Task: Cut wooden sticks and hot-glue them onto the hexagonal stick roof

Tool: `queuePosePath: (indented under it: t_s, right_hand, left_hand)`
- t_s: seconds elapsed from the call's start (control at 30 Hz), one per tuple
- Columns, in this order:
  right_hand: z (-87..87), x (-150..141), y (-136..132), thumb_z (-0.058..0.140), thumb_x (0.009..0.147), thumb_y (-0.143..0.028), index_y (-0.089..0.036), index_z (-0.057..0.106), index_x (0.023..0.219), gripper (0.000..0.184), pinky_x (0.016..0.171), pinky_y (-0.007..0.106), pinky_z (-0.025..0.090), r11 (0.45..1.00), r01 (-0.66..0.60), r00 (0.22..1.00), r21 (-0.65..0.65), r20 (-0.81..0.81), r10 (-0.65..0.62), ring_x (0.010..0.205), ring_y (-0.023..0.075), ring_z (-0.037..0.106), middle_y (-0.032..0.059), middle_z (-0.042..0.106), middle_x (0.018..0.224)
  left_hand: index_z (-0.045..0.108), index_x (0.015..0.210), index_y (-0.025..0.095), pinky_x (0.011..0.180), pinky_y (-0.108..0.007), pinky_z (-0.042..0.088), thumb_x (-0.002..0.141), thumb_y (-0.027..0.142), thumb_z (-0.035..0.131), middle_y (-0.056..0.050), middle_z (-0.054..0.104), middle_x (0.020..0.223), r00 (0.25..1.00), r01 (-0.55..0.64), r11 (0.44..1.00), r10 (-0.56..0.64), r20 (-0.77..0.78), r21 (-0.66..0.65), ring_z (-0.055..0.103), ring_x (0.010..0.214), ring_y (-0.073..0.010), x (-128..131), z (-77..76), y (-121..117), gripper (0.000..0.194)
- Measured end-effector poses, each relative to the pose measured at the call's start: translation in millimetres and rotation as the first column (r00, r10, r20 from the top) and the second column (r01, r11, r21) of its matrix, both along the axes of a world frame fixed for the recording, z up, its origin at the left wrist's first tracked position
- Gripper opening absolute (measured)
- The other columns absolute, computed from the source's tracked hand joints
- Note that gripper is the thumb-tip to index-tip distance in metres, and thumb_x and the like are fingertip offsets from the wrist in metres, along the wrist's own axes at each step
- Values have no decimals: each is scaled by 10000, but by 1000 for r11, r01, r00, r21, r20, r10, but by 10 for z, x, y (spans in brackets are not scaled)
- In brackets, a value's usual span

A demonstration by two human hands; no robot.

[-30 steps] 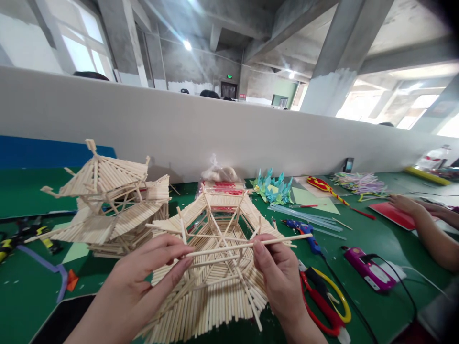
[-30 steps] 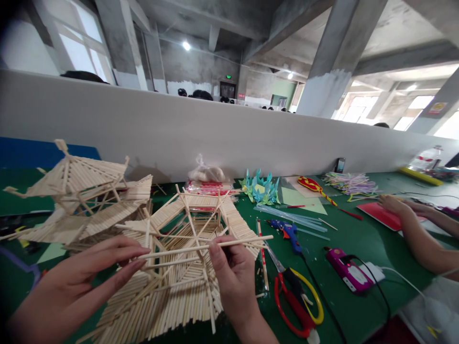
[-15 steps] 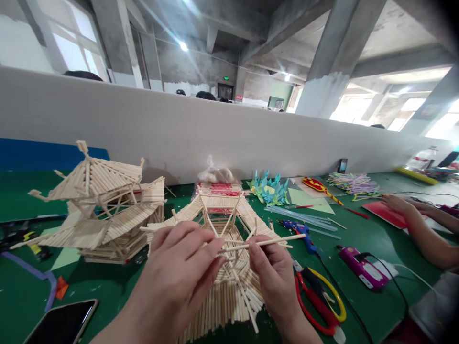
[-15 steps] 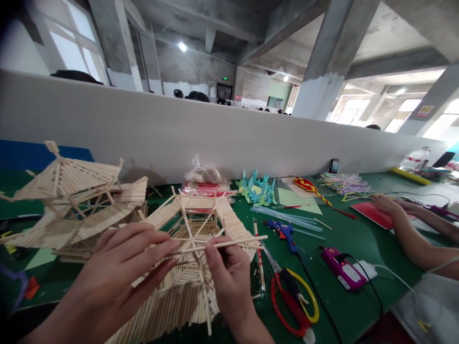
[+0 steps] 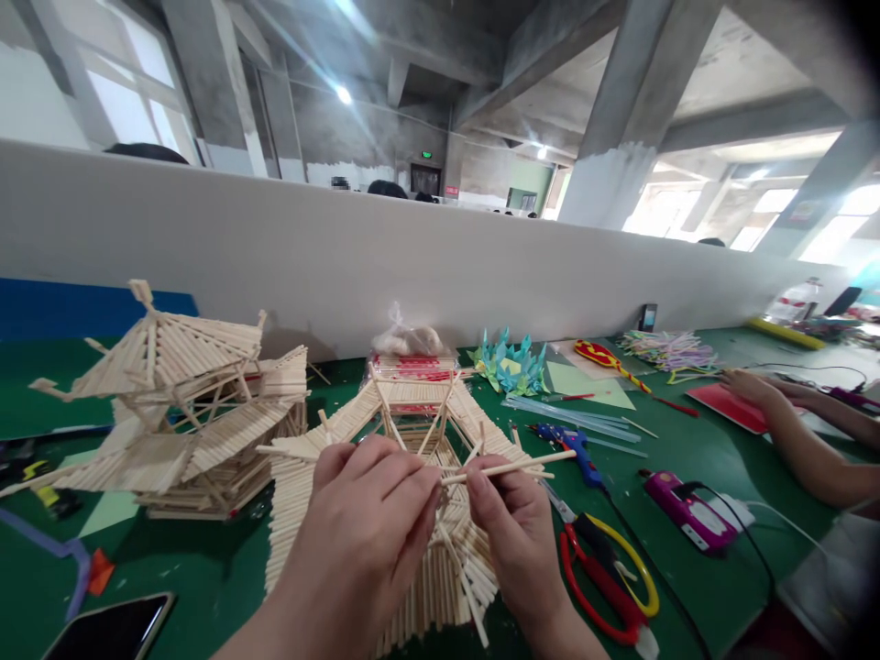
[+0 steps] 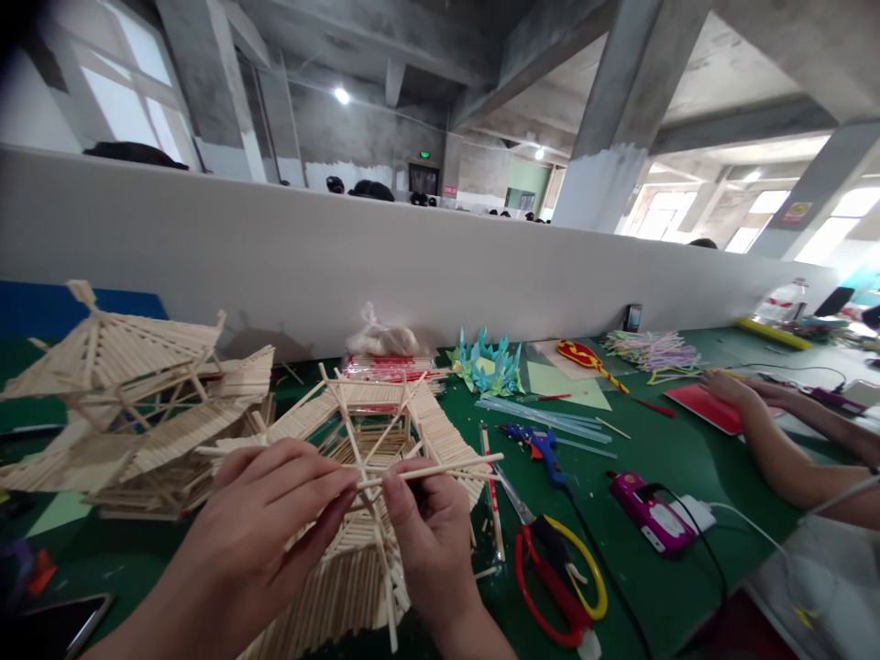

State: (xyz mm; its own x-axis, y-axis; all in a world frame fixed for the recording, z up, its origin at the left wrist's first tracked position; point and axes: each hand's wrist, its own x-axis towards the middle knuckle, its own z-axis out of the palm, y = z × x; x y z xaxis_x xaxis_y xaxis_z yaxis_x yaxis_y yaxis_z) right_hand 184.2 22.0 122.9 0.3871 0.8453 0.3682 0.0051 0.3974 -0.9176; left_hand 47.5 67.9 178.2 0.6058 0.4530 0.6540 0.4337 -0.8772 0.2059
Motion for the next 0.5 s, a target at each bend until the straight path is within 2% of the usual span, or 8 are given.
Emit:
queuePosePath:
  t_s: [0.33, 0.43, 0.5]
  right_hand:
    - [23, 1, 5, 533, 825, -273, -190, 590, 778, 111, 480, 210, 316, 1000, -3, 1000, 28, -15, 4, 532, 86, 402, -41, 472, 604]
    - [89, -8, -73, 529, 828, -263, -219, 596, 819, 81, 496, 213, 342, 998, 4, 999, 68, -51, -1, 554, 94, 434, -31, 516, 648]
    - [154, -9, -200, 535, 823, -250, -241, 610, 819, 76, 516, 228, 371, 992, 12, 999, 129, -33, -8, 585, 113, 469, -13, 545, 686]
  left_hand:
    - [618, 842, 206, 678, -379, 308, 803, 169, 467, -13, 663, 759, 1000, 16, 1000, -16, -11, 22, 512, 740, -208, -10, 17, 15, 160]
    - [604, 921, 202, 725, -405, 313, 792, 143, 473, -28, 674, 829, 1000, 20, 989, -20, 1, 145, 525, 808, -231, -4, 57, -75, 193]
    - [592, 954, 208, 763, -431, 301, 802, 132, 453, -36, 683, 861, 1000, -17, 968, 14, 14, 250, 534, 851, -248, -16, 61, -221, 219]
